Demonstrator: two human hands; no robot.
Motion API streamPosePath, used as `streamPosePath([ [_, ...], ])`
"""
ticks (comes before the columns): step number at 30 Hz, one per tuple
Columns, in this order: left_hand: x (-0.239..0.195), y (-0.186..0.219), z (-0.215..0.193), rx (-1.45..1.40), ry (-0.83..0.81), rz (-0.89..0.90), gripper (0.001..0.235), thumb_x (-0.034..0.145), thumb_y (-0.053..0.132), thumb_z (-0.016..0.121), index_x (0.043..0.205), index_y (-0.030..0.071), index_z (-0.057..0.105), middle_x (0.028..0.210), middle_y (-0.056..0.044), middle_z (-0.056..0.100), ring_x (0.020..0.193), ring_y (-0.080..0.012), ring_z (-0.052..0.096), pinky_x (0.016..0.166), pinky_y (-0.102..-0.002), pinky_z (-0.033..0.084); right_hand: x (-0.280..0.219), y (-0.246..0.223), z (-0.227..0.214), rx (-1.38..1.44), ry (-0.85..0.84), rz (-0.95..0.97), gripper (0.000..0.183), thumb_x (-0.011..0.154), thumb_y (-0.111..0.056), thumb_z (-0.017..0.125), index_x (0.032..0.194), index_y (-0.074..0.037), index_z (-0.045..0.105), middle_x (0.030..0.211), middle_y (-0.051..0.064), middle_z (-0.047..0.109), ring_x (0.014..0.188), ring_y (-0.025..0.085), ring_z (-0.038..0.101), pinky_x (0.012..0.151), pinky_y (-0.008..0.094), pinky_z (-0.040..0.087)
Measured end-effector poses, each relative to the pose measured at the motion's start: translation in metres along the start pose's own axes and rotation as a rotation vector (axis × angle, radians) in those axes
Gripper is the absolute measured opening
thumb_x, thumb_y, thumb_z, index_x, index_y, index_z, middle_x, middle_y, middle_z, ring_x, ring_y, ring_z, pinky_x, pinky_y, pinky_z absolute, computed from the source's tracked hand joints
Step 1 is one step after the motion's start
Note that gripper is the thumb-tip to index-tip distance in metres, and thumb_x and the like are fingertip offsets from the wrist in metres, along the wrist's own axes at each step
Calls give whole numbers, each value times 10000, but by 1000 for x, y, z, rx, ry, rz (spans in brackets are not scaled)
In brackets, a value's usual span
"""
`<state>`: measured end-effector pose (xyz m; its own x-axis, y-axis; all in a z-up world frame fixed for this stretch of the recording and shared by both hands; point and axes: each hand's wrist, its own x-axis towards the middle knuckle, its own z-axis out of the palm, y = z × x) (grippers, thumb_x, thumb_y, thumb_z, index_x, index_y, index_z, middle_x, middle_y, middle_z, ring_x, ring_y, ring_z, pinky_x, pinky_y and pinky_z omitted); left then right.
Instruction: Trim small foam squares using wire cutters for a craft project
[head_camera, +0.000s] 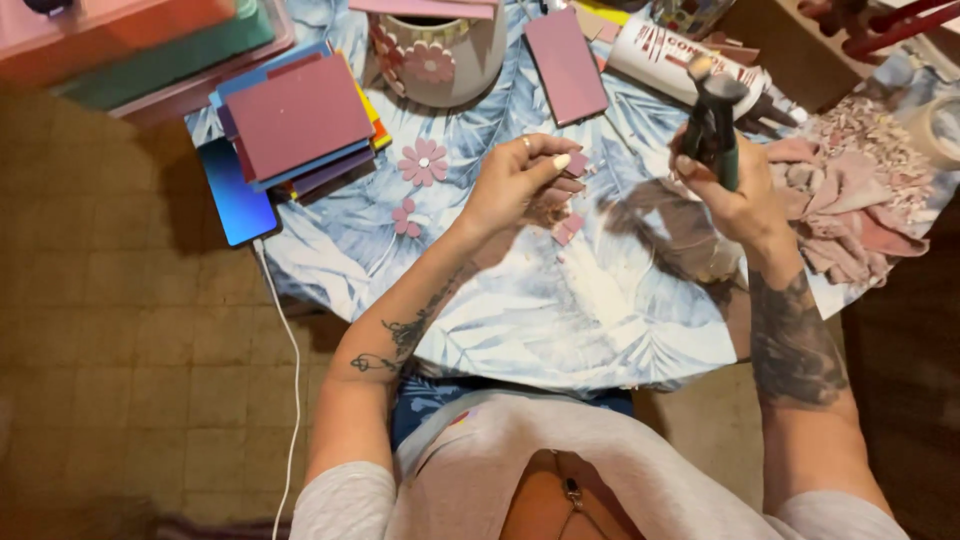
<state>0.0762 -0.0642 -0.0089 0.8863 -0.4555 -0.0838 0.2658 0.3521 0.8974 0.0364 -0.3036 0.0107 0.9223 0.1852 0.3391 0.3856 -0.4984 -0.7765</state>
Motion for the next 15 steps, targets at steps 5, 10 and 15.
streamPosePath([
  [5, -20, 44, 15, -25, 21, -65, 264, 834, 118, 462, 1063, 3, 524, 880, -190, 621, 799, -222, 636, 684, -274, 528, 18, 25, 14, -25, 38, -50, 120, 790, -152, 593, 864, -57, 588, 727, 102, 543, 692, 207, 527, 672, 320, 412],
  [10, -16, 36, 5, -67, 13, -66, 262, 856, 146, 442, 1064, 11, 527, 908, -202, 619, 810, -226, 635, 685, -269, 533, 14, 17, 22, -126, 3, -5, 131, 770, -143, 572, 871, -62, 553, 724, 130, 532, 686, 286, 536, 631, 357, 410],
  [15, -11, 28, -2, -110, 89, -86, 229, 793, 95, 565, 1007, 25, 525, 792, -138, 644, 659, -151, 648, 524, -205, 536, -1, 26, 20, -316, -70, 33, 405, 627, -138, 604, 1018, -51, 542, 825, 163, 559, 806, 363, 569, 682, 426, 445],
])
